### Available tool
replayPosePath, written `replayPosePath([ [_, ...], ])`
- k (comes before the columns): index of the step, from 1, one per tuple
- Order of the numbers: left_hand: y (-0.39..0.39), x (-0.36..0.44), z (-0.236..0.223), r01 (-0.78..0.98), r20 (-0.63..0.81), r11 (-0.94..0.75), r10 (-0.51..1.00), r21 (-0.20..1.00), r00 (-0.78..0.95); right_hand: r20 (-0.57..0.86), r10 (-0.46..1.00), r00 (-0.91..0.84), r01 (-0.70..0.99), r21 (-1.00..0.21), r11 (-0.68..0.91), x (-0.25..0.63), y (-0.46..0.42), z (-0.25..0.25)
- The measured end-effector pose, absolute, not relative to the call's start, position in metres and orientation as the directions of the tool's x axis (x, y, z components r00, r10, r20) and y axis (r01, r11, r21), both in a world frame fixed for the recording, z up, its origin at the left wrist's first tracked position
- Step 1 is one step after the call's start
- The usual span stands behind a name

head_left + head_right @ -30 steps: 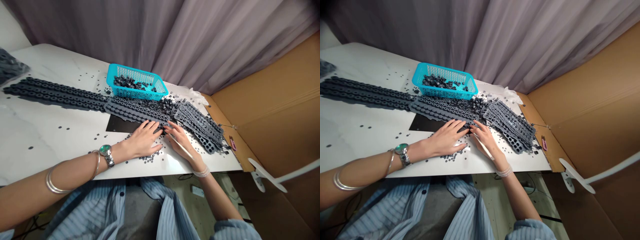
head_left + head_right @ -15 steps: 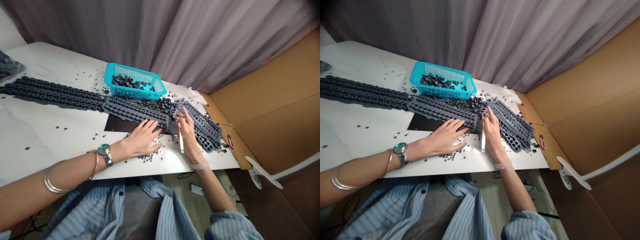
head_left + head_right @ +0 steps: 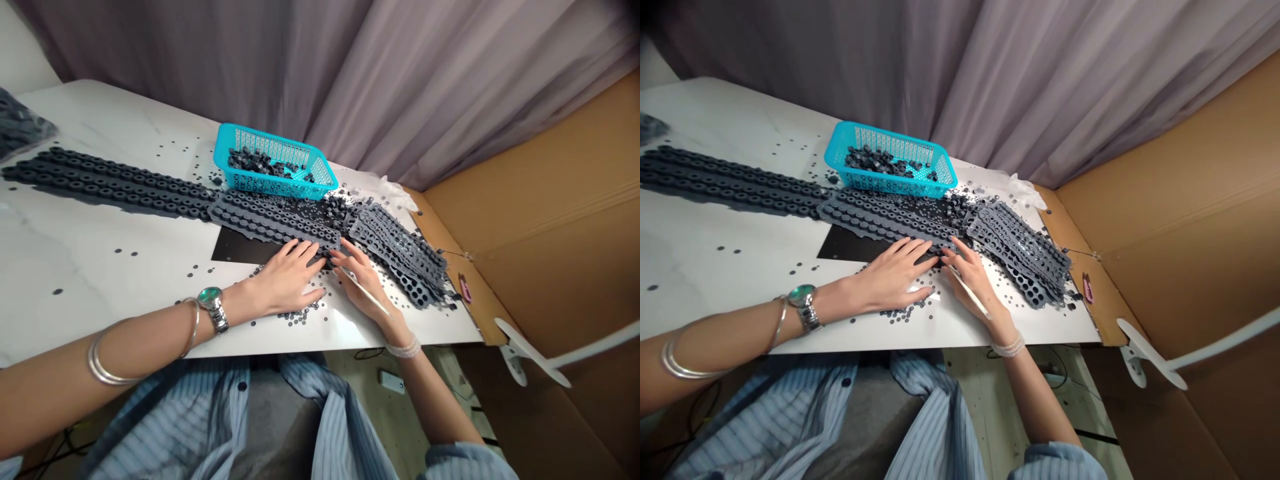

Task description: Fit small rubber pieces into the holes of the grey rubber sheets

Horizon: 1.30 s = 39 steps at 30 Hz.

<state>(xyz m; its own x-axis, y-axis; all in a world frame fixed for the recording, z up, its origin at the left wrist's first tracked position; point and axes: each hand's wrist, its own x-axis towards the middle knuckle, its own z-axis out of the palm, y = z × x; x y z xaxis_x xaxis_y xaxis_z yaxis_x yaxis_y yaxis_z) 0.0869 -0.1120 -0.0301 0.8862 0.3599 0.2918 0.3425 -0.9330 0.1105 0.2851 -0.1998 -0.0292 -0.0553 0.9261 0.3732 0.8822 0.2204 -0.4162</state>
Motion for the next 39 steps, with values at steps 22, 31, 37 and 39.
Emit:
replayPosePath([
  [22,-0.112,0.087,-0.029,0.335,0.287,-0.931,0.363,0.143,0.886,0.346,0.887,-0.306,0.932,-0.081,0.353,0.285,-0.19,-0.018],
  [31,-0.112,0.086,-0.028,0.337,0.274,-0.929,0.367,0.151,0.889,0.557,0.83,0.036,0.968,-0.225,0.109,0.317,-0.189,-0.029],
  [37,-0.115,0.084,-0.027,0.346,0.316,-0.929,0.371,0.134,0.873,0.532,0.844,0.059,0.922,-0.353,0.158,0.304,-0.182,-0.009],
  [39,-0.115,0.083,-0.028,0.365,0.324,-0.922,0.386,0.128,0.864,0.479,0.877,-0.021,0.894,-0.385,0.231,0.297,-0.176,-0.004],
])
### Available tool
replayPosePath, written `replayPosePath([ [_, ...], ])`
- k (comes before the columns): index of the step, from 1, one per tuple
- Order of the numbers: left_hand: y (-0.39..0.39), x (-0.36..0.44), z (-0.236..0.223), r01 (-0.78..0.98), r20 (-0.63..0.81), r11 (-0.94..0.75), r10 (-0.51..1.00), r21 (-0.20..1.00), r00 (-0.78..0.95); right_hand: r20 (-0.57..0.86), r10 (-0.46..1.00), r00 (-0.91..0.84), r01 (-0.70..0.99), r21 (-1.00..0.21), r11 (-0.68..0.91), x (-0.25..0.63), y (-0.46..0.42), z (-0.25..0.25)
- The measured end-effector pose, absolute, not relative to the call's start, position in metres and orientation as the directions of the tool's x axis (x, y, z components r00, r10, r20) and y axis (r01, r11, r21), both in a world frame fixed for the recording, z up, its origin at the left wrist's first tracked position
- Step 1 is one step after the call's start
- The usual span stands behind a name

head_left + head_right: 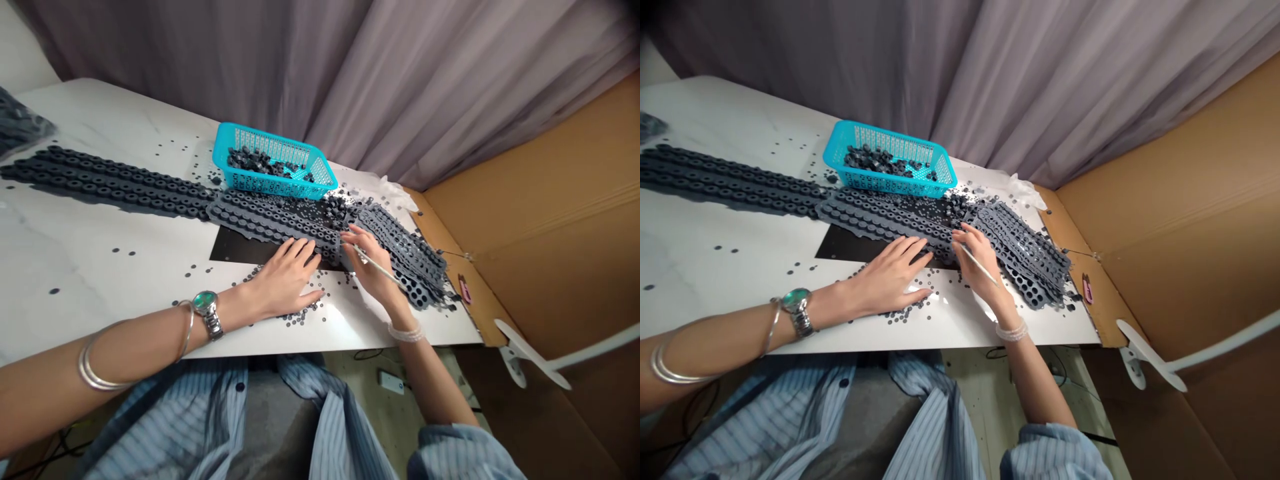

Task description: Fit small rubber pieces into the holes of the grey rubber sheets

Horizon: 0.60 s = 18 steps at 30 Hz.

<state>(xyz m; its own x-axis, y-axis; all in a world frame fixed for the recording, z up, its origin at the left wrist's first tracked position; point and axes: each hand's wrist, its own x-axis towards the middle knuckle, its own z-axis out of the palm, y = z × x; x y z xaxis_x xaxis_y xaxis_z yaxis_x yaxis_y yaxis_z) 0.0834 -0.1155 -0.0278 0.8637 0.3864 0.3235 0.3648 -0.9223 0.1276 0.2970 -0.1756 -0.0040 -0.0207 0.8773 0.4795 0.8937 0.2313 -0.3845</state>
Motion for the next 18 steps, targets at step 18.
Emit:
replayPosePath([
  [18,-0.114,0.084,-0.035,0.378,0.273,-0.916,0.4,0.133,0.875,0.38,0.912,-0.156,0.891,-0.345,0.295,0.282,-0.17,-0.021],
])
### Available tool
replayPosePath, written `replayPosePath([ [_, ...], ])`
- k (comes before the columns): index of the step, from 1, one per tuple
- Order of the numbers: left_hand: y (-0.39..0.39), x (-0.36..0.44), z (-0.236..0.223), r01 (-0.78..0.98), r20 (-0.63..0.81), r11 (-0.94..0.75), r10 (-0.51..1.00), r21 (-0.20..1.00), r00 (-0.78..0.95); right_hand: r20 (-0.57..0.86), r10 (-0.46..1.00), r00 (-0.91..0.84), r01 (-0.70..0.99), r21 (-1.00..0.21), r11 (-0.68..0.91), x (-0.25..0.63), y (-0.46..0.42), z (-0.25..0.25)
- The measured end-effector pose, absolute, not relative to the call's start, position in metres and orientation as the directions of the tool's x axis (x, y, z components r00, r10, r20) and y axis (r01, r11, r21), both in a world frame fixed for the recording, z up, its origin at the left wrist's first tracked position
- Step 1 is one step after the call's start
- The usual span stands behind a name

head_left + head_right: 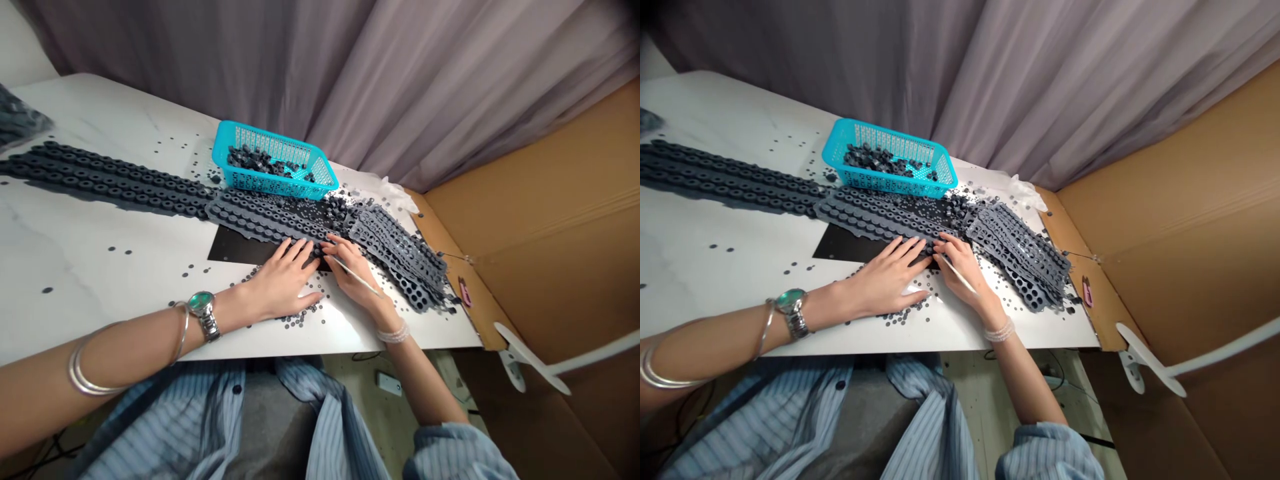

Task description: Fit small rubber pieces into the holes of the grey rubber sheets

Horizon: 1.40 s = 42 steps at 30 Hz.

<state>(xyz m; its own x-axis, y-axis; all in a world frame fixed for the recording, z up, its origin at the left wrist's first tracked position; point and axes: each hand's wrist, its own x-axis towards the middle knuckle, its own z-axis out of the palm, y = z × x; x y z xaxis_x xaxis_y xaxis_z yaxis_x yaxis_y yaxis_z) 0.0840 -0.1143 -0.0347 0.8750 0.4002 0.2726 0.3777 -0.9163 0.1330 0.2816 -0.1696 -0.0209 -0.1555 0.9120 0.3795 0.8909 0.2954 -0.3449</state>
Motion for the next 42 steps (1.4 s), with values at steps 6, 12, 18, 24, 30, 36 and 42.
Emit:
replayPosePath([
  [6,-0.115,0.084,-0.034,0.376,0.276,-0.916,0.401,0.141,0.873,0.395,0.891,-0.225,0.923,-0.207,0.325,0.284,-0.16,-0.03],
  [12,-0.114,0.085,-0.037,0.36,0.264,-0.922,0.385,0.141,0.884,0.494,0.861,-0.116,0.954,-0.185,0.235,0.289,-0.15,-0.038],
  [18,-0.118,0.083,-0.027,0.345,0.289,-0.928,0.373,0.144,0.882,0.495,0.869,0.009,0.924,-0.337,0.182,0.283,-0.155,-0.038],
  [24,-0.101,0.083,-0.023,0.388,0.376,-0.914,0.403,0.121,0.834,0.448,0.894,-0.016,0.887,-0.407,0.22,0.276,-0.168,-0.027],
  [30,-0.09,0.084,-0.034,0.335,0.272,-0.936,0.353,0.112,0.895,0.453,0.891,-0.026,0.892,-0.393,0.225,0.278,-0.168,-0.036],
  [36,-0.093,0.085,-0.031,0.343,0.27,-0.934,0.356,0.096,0.895,0.501,0.865,0.011,0.916,-0.352,0.192,0.275,-0.163,-0.041],
  [42,-0.094,0.084,-0.03,0.349,0.25,-0.934,0.357,0.075,0.9,0.596,0.795,0.116,0.941,-0.322,0.104,0.302,-0.167,-0.029],
])
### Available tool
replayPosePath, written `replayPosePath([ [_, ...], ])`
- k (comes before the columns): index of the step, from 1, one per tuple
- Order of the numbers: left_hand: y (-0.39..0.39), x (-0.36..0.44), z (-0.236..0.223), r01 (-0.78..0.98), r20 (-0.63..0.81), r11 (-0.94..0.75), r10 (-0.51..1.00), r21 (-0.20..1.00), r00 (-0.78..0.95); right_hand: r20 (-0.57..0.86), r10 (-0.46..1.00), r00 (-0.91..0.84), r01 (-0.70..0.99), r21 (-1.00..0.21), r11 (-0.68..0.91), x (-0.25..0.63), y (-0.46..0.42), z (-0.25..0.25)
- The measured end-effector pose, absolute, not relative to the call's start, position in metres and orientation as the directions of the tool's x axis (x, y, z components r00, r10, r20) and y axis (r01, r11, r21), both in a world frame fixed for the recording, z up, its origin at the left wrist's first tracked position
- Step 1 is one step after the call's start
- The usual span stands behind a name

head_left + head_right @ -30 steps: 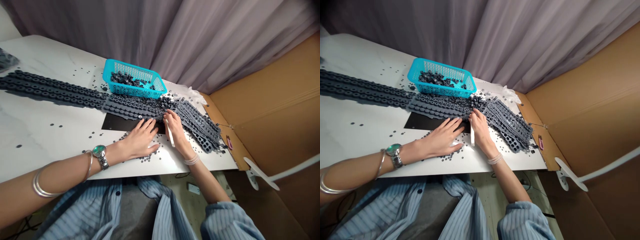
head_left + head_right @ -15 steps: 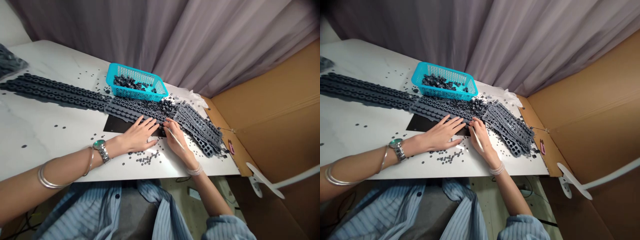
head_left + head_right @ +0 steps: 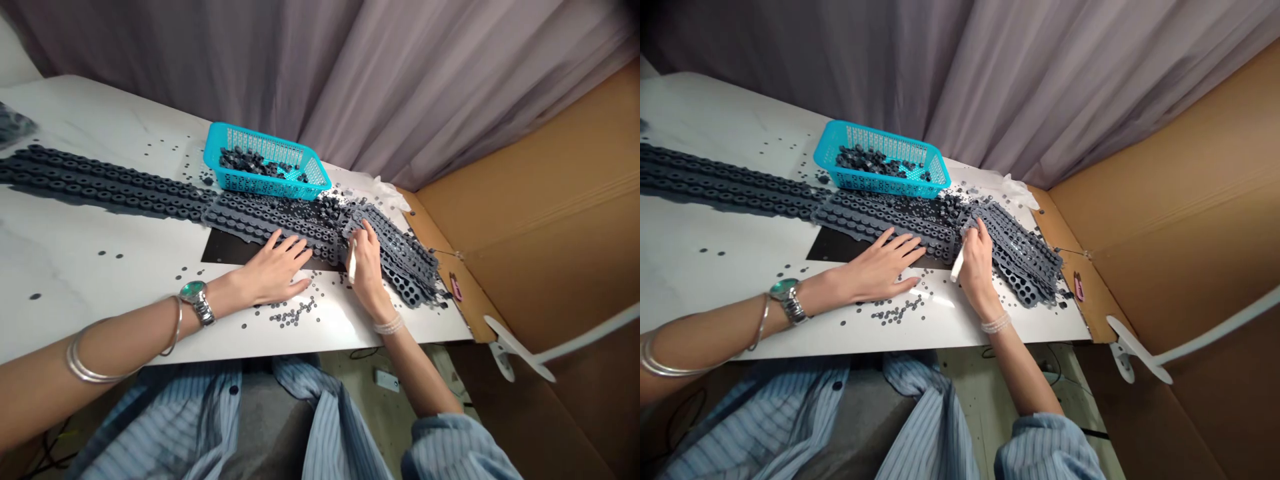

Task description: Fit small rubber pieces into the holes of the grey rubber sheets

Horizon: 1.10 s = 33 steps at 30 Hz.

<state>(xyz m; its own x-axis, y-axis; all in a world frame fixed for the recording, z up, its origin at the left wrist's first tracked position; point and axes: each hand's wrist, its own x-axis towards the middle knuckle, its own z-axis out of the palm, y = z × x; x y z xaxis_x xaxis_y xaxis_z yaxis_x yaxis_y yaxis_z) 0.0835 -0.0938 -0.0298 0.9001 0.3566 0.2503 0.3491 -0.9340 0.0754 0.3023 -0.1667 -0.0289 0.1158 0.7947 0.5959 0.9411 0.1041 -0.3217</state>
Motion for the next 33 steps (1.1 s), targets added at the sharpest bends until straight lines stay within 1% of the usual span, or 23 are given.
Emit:
replayPosePath([
  [3,-0.096,0.082,-0.027,0.346,0.251,-0.936,0.352,0.069,0.902,0.548,0.826,0.136,0.911,-0.396,0.113,0.304,-0.173,-0.025],
  [6,-0.099,0.08,-0.025,0.346,0.262,-0.935,0.354,0.079,0.898,0.449,0.893,0.015,0.866,-0.453,0.213,0.293,-0.179,-0.019],
  [8,-0.1,0.079,-0.025,0.347,0.27,-0.934,0.358,0.089,0.894,0.412,0.909,-0.055,0.853,-0.453,0.257,0.286,-0.182,-0.017],
  [16,-0.098,0.079,-0.03,0.347,0.286,-0.933,0.36,0.096,0.888,0.403,0.906,-0.13,0.896,-0.344,0.282,0.283,-0.185,-0.023],
  [21,-0.098,0.08,-0.03,0.343,0.288,-0.935,0.355,0.094,0.889,0.438,0.871,-0.221,0.916,-0.213,0.34,0.283,-0.18,-0.03],
  [24,-0.098,0.08,-0.029,0.341,0.289,-0.936,0.353,0.093,0.89,0.41,0.864,-0.292,0.912,-0.152,0.381,0.286,-0.173,-0.033],
  [26,-0.097,0.08,-0.028,0.339,0.289,-0.936,0.351,0.094,0.89,0.42,0.869,-0.26,0.924,-0.154,0.351,0.291,-0.169,-0.032],
  [27,-0.097,0.08,-0.028,0.338,0.289,-0.936,0.351,0.096,0.891,0.45,0.869,-0.204,0.935,-0.174,0.309,0.293,-0.167,-0.03],
  [30,-0.097,0.079,-0.029,0.337,0.288,-0.936,0.353,0.107,0.89,0.546,0.838,0.013,0.944,-0.284,0.17,0.298,-0.167,-0.027],
  [31,-0.097,0.079,-0.029,0.337,0.287,-0.935,0.355,0.111,0.89,0.544,0.838,0.047,0.936,-0.317,0.153,0.298,-0.169,-0.026],
  [33,-0.097,0.079,-0.03,0.34,0.285,-0.934,0.358,0.114,0.889,0.5,0.865,0.041,0.915,-0.366,0.169,0.296,-0.174,-0.024],
])
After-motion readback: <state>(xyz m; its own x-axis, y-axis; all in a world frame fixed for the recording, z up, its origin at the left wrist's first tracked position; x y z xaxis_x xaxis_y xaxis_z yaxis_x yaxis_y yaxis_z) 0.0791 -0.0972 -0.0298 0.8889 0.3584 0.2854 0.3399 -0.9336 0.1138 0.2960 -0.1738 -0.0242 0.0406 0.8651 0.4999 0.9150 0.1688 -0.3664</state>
